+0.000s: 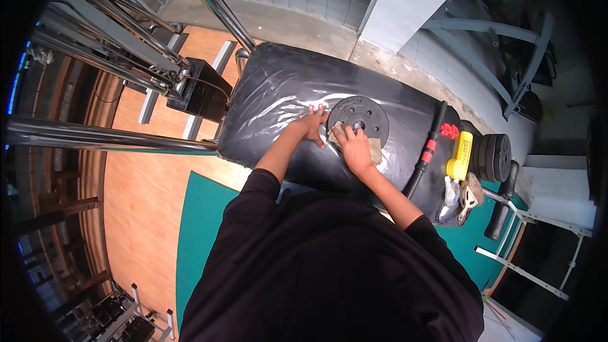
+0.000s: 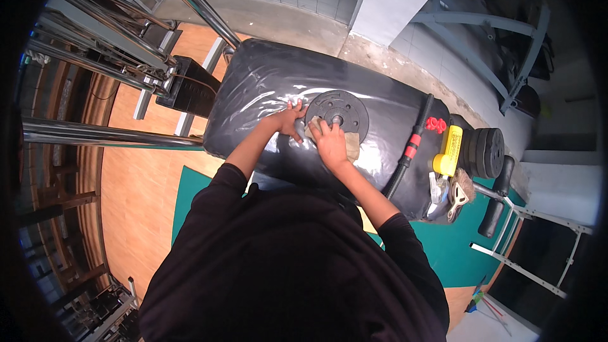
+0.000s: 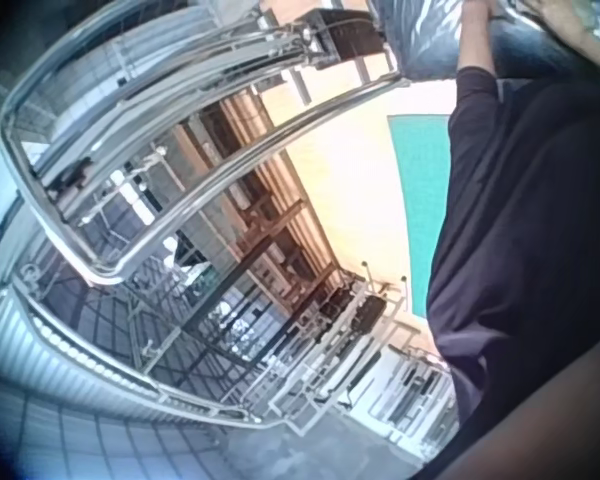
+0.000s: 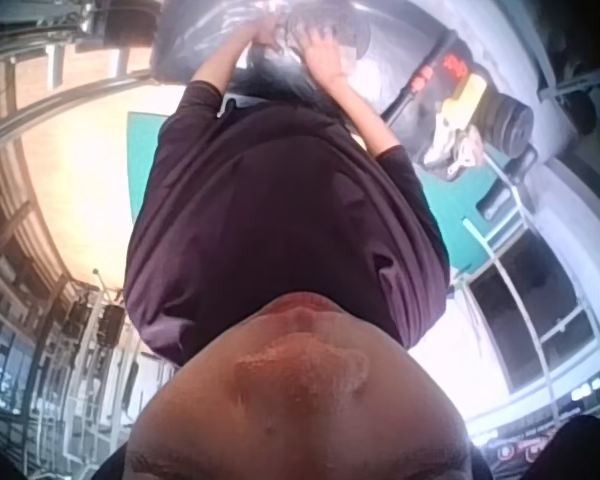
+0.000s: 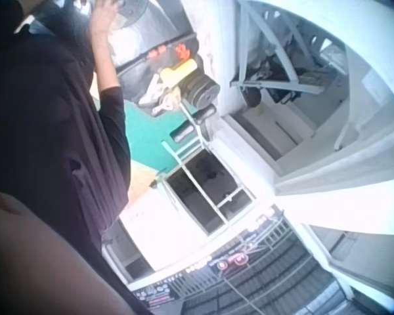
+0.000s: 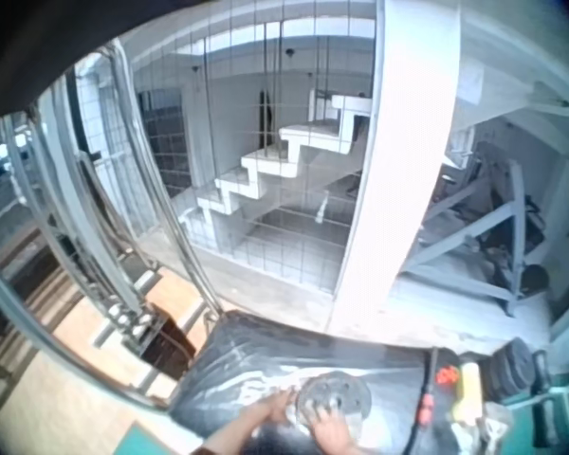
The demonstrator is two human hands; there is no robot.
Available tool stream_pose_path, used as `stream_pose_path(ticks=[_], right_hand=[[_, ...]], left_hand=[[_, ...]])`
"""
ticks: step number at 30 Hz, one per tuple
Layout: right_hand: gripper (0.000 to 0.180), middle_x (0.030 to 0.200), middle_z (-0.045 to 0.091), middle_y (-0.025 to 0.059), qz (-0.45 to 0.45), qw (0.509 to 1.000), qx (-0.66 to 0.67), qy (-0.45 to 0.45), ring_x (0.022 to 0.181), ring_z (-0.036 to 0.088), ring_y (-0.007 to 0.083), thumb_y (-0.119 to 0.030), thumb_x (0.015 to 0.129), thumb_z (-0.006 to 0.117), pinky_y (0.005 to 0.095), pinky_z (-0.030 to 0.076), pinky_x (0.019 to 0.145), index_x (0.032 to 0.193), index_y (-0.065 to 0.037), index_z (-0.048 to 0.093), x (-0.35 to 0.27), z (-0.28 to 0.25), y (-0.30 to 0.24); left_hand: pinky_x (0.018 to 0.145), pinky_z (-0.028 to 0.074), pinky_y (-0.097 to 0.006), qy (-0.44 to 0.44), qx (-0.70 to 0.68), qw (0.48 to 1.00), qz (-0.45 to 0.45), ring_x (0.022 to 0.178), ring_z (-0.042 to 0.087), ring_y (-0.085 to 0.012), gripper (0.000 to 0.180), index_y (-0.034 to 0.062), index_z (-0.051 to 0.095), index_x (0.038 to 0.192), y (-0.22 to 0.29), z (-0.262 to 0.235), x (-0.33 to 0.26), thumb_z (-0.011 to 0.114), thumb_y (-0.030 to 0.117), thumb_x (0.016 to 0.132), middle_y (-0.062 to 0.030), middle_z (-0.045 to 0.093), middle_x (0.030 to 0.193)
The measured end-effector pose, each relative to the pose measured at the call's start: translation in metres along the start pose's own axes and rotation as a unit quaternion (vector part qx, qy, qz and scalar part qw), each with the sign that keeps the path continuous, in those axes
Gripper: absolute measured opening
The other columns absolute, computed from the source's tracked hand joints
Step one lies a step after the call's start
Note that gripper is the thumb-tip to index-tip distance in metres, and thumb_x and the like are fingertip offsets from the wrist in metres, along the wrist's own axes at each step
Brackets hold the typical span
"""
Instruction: The person wipes a weight plate with a cloth, then assembles a dumbbell by sliding weight plates onto a bar and securing them with collars. The person handles the bar, plates, and collars by hand on a padded bench.
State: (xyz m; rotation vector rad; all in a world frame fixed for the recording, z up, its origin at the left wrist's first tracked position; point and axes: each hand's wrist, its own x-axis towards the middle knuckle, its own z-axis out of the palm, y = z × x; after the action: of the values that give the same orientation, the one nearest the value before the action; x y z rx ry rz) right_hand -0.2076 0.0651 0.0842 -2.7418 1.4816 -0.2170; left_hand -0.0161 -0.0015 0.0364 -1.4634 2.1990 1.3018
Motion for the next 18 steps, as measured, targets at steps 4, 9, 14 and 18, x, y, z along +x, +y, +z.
stream_pose_path(ticks=[4, 9, 14, 18], right_hand=[[0.046, 0.114, 0.053, 0.0043, -0.015, 0.999, 0.011, -0.037, 0.089, 0.05, 0.0243, -0.01, 0.076, 0.056, 0.0355, 0.046, 0.077, 0.121, -0.021, 0.058, -0.041, -0.017, 0.002], [0.044, 0.111, 0.053, 0.0044, -0.041, 0.999, -0.009, -0.007, 0.091, 0.05, 0.0246, -0.011, 0.077, 0.056, 0.0358, 0.045, 0.075, 0.12, -0.021, 0.059, -0.018, -0.01, 0.001], [0.041, 0.11, 0.053, 0.0062, 0.047, 0.999, -0.009, 0.021, 0.093, 0.05, 0.026, -0.016, 0.077, 0.059, 0.0367, 0.045, 0.075, 0.118, -0.02, 0.06, 0.055, 0.015, -0.007], [0.046, 0.112, 0.051, 0.0079, 0.054, 0.998, 0.019, -0.009, 0.093, 0.05, 0.028, -0.022, 0.076, 0.065, 0.0378, 0.046, 0.075, 0.121, -0.02, 0.057, 0.052, 0.003, -0.017]], left_hand=[[0.112, 0.021, -0.042, -0.009, 0.015, 1.0, 0.009, 0.138, -0.002, -0.0437, 0.124, 0.0073, 0.015, 0.146, 0.007, -0.011, -0.008, 0.085, 0.044, 0.051, -0.0221, -0.001, 0.151], [0.112, 0.021, -0.042, -0.019, 0.007, 1.0, 0.009, 0.138, -0.004, -0.0435, 0.124, 0.0072, 0.013, 0.146, 0.007, -0.012, -0.009, 0.085, 0.041, 0.051, -0.0215, -0.003, 0.152], [0.106, 0.032, -0.046, -0.007, -0.038, 0.999, -0.027, 0.136, 0.023, -0.0374, 0.121, 0.0135, 0.011, 0.148, 0.004, -0.013, -0.007, 0.086, 0.03, 0.054, -0.0199, 0.009, 0.151], [0.102, 0.038, -0.037, 0.032, -0.03, 0.999, 0.01, 0.117, 0.05, -0.0348, 0.11, 0.0085, 0.025, 0.143, -0.015, -0.014, -0.005, 0.085, 0.034, 0.054, -0.0216, 0.046, 0.133]])
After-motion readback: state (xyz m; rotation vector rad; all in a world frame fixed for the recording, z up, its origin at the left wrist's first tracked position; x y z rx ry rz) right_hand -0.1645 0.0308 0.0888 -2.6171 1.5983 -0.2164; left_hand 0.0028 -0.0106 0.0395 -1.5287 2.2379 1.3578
